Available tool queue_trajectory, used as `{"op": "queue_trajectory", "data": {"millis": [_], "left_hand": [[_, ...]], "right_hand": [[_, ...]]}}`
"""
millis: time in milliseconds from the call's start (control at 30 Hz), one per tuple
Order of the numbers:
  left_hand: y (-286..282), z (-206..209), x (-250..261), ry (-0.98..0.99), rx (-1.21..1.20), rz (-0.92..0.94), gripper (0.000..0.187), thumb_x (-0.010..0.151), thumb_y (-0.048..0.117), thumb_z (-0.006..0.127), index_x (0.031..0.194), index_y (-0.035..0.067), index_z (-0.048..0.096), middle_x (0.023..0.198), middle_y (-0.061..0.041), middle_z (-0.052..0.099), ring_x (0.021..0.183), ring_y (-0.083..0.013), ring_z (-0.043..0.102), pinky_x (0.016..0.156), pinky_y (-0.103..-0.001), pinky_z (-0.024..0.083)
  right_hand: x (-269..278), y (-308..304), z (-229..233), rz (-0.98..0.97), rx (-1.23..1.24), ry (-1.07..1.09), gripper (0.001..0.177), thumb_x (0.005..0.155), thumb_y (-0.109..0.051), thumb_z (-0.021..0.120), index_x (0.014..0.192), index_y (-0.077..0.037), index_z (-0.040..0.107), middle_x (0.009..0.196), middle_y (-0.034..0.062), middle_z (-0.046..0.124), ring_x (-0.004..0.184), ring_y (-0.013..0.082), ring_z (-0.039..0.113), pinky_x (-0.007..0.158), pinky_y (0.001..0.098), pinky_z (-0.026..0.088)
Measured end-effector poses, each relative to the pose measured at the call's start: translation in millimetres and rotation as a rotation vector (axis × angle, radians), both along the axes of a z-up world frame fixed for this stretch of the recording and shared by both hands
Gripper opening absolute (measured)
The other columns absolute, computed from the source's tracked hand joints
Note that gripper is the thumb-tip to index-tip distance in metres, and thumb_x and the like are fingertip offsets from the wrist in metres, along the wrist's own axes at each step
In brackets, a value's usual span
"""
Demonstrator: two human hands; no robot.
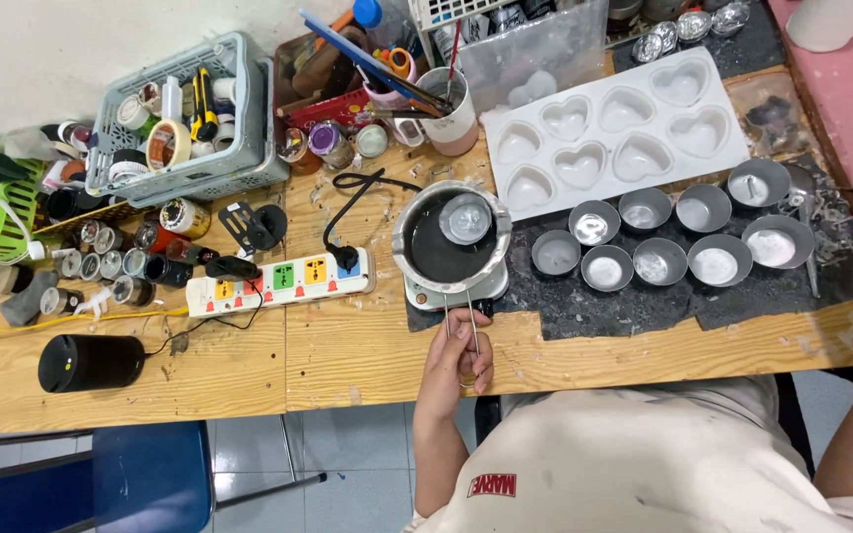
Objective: Stirring liquid wax in a small pot using a metal scoop and cleaning the small metal molds with a brush.
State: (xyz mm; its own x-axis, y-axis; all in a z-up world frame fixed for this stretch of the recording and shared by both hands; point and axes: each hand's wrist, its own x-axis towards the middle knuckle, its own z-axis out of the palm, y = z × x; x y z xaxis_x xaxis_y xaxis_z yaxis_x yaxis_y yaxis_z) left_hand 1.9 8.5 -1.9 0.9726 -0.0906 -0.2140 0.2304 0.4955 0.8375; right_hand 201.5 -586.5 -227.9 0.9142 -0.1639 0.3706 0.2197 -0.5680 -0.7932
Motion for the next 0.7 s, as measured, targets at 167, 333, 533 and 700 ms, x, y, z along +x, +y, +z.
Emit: {"op": "queue_trajectory", "data": {"millis": [167, 333, 533, 700], "left_hand": [[0, 2, 0, 0.019, 0.021, -0.001, 0.028, 0.11, 0.025, 0.038, 0.119, 0.001, 0.05, 0.064, -0.005, 0.044, 0.046, -0.0117, 0.041, 0.046, -0.025, 0.037], [1, 0, -1, 0.01, 0.003, -0.001, 0.027, 0.11, 0.024, 0.038, 0.119, 0.002, 0.05, 0.064, -0.004, 0.044, 0.045, -0.0114, 0.041, 0.046, -0.025, 0.037], [-1, 0, -2, 0.019, -0.005, 0.003, 0.026, 0.11, 0.024, 0.038, 0.119, 0.002, 0.049, 0.064, -0.004, 0.044, 0.046, -0.0113, 0.042, 0.046, -0.025, 0.037], [-2, -1, -2, 0.02, 0.002, 0.018, 0.026, 0.111, 0.023, 0.037, 0.118, 0.002, 0.05, 0.064, -0.004, 0.044, 0.045, -0.0108, 0.041, 0.045, -0.024, 0.035]], "right_hand": [[-11, 76, 97, -0.058, -0.166, -0.017, 0.021, 0.122, -0.013, 0.055, 0.116, 0.005, 0.062, 0.097, 0.0133, 0.065, 0.081, 0.0189, 0.06, 0.074, 0.0347, 0.047], [-22, 147, 190, 0.02, -0.271, -0.096, 0.015, 0.118, -0.007, 0.069, 0.115, 0.006, 0.063, 0.102, 0.0179, 0.065, 0.083, 0.0224, 0.065, 0.075, 0.0347, 0.052], [-22, 173, 216, -0.009, -0.532, -0.087, 0.009, 0.11, -0.002, 0.072, 0.112, 0.005, 0.068, 0.101, 0.019, 0.072, 0.084, 0.0261, 0.074, 0.073, 0.0347, 0.06], [-20, 156, 186, -0.011, -0.196, -0.072, 0.01, 0.118, -0.002, 0.064, 0.123, 0.005, 0.06, 0.101, 0.0131, 0.068, 0.086, 0.0183, 0.068, 0.077, 0.0297, 0.055]]}}
